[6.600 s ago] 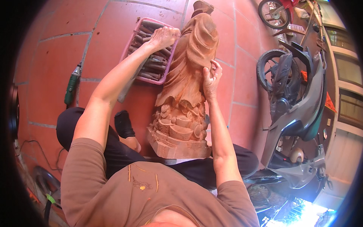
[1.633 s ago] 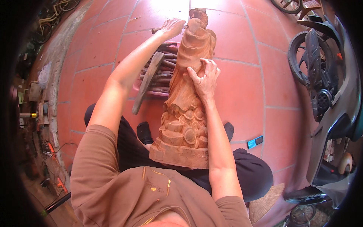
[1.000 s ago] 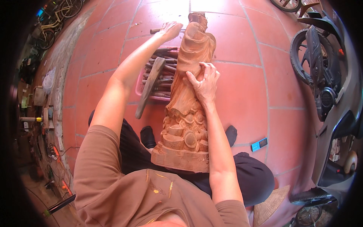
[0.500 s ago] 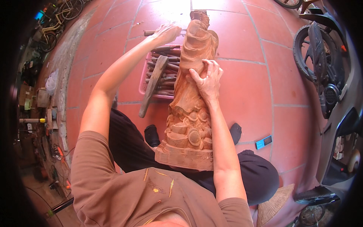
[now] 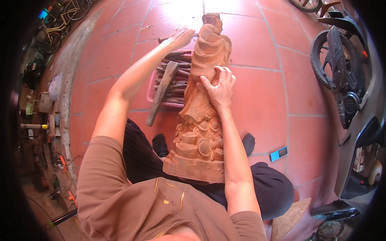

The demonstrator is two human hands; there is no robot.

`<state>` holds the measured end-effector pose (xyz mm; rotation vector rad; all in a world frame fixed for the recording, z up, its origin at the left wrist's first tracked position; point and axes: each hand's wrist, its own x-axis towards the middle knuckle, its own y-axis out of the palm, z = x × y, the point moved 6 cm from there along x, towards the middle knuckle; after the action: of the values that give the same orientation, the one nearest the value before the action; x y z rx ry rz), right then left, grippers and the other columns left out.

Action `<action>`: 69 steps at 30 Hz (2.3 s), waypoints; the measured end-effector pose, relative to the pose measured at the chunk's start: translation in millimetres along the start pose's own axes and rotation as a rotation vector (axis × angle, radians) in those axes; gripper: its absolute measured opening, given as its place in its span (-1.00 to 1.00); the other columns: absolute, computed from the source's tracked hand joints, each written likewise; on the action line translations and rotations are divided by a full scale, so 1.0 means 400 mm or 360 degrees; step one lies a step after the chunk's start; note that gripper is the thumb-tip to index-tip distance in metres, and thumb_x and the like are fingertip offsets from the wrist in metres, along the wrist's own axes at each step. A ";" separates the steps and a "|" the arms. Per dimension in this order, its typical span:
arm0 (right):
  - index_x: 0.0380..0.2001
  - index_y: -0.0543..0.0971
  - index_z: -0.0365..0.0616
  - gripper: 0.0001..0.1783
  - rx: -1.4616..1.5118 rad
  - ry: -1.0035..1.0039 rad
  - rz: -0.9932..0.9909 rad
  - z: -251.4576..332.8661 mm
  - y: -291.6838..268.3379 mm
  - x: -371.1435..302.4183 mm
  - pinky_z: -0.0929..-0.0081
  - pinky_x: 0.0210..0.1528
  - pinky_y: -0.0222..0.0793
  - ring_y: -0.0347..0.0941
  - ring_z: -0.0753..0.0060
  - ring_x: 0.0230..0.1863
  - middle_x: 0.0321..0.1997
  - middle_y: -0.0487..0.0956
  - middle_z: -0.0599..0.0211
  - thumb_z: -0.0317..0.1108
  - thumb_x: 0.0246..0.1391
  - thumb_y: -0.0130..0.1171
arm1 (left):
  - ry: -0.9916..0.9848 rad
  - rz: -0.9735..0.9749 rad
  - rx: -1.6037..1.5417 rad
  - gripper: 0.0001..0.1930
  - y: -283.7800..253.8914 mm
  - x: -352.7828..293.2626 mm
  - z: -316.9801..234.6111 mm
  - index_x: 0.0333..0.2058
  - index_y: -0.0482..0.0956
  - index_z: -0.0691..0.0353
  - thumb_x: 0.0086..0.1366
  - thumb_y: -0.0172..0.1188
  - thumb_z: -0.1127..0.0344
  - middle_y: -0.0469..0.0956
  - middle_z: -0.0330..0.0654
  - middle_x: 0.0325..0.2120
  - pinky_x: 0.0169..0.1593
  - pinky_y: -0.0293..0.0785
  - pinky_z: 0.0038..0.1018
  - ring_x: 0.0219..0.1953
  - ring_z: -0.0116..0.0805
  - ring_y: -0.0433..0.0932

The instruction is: The person is carving a wooden sculpture using a chisel and mallet. They are seated on the floor, holding the sculpture between their legs and striking the chisel with the mallet to shape the wood.

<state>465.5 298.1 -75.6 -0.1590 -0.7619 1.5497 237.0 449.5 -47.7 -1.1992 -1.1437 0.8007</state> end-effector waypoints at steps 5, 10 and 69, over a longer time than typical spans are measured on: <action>0.08 0.47 -0.08 -0.24 -0.0068 0.0006 -0.0030 -0.017 -0.008 0.002 0.06 0.28 0.22 0.19 -0.01 0.25 0.19 0.36 0.16 0.22 -0.04 0.33 | 0.0150 0.0082 -0.0101 -0.87 -0.054 -0.062 -0.059 -0.41 0.61 0.31 0.13 0.08 0.46 0.60 0.20 -0.47 -0.32 0.53 -0.04 -0.34 0.19 0.63; 0.08 0.48 -0.09 -0.26 -0.0048 -0.0039 -0.0030 0.001 -0.006 0.006 0.06 0.28 0.21 0.20 -0.03 0.23 0.17 0.37 0.13 0.20 -0.03 0.33 | -0.0072 -0.0011 -0.0078 -0.85 -0.040 -0.034 -0.001 -0.43 0.66 0.35 0.08 0.11 0.49 0.62 0.21 -0.45 -0.28 0.56 -0.06 -0.33 0.16 0.66; -0.38 0.64 -0.17 -0.98 0.1137 -0.0007 0.0259 0.008 0.045 0.037 0.42 -0.23 0.55 0.51 0.51 -0.17 -0.23 0.60 0.40 -0.50 0.10 0.30 | -0.0172 0.1149 -0.2161 -0.58 -0.258 -0.380 -0.188 0.15 0.50 0.30 0.45 0.09 0.14 0.62 -0.11 -0.18 -0.22 0.61 -0.46 -0.26 -0.37 0.64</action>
<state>446.3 311.8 -77.9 0.3177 -0.1654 1.8864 258.4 263.4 17.9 -2.8274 -1.3614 0.5339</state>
